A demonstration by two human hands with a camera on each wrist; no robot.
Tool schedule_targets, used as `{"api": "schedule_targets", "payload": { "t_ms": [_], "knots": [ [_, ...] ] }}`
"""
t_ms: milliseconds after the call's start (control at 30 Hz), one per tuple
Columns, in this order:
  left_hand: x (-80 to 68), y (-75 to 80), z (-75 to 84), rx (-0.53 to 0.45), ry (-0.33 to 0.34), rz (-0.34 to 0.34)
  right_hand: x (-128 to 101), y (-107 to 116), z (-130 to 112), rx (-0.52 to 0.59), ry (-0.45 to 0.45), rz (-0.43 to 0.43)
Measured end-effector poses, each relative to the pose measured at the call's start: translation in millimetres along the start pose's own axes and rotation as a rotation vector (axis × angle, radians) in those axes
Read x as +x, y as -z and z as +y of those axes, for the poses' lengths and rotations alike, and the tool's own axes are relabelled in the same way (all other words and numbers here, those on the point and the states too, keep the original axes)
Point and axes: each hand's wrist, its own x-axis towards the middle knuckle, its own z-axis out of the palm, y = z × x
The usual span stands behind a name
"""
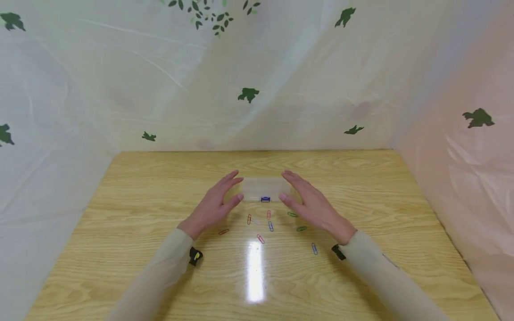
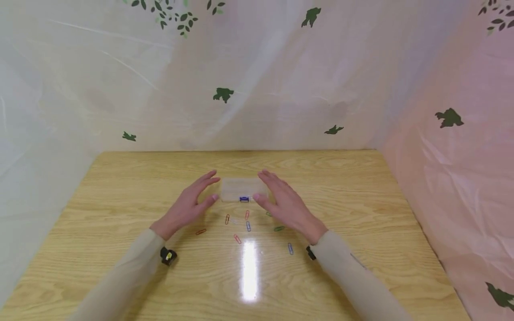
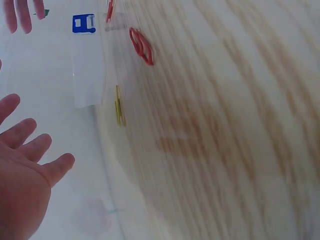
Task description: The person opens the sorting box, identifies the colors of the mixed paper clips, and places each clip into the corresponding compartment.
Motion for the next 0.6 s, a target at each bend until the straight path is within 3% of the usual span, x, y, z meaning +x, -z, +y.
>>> {"api": "schedule_targets", "payload": {
  "t_ms": [267, 600],
  "knots": [
    [6.2, -0.2, -7.4, 0.002, 0.009, -0.035, 8, -5, -3, 0.021, 0.021, 0.008],
    [15.5, -2.6, -5.3, 0.010, 0.010, -0.112, 18, -12, -5, 0.035, 0.037, 0.006]
  ]
}}
